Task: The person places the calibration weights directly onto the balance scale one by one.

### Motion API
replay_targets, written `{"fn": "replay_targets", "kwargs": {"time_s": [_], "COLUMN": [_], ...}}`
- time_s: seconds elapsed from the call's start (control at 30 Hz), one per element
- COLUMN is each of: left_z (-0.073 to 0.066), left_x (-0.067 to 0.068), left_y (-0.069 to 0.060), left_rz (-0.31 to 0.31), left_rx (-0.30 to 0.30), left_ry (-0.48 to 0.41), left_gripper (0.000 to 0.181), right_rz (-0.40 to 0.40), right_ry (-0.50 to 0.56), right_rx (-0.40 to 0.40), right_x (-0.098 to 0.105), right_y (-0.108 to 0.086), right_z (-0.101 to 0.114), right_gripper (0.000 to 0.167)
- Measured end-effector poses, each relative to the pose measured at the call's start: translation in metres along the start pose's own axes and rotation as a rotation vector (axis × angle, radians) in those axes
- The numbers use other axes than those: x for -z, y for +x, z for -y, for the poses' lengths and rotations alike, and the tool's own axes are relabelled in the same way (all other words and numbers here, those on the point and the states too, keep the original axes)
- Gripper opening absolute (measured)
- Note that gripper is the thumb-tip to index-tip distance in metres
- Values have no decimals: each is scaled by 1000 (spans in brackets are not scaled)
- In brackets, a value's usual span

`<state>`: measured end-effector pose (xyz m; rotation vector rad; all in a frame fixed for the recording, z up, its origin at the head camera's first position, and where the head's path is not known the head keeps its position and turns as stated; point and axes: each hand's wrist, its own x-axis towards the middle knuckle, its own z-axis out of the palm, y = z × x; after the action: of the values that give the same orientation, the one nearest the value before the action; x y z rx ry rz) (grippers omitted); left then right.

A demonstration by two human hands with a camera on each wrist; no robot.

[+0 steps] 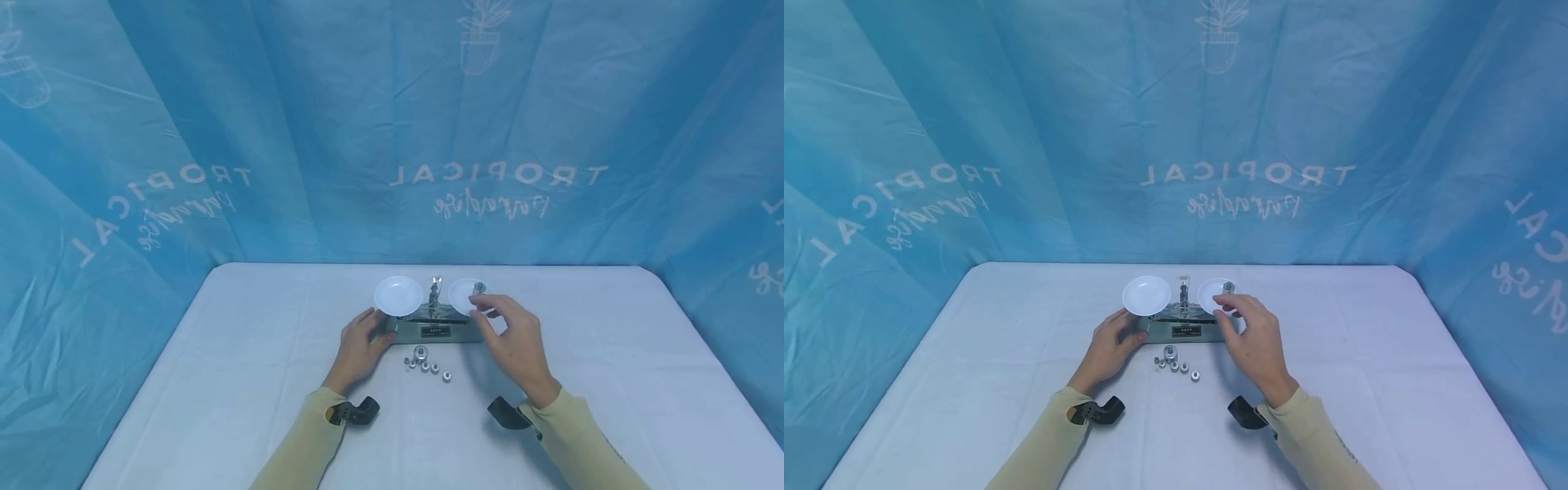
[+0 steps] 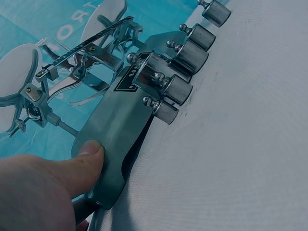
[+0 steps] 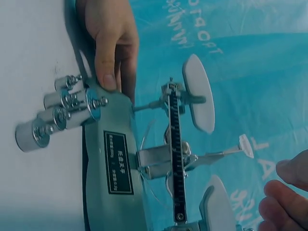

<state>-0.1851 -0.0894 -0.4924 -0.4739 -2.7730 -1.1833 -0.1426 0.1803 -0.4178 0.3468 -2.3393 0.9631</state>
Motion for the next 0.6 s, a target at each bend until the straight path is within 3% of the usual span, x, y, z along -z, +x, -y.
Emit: {"fn": "replay_targets", "kwargs": {"time_s": [0.6], "left_z": [-1], "left_x": [1], "left_y": [0], "left_rz": [6], "left_rx": [6], "left_ry": [-4], "left_gripper": [53], "right_rz": [122], "right_ry": [77], "right_rx": [21], "right_x": [-7], "right_y": [-26], "right_z": [6], "right_gripper": [26]}}
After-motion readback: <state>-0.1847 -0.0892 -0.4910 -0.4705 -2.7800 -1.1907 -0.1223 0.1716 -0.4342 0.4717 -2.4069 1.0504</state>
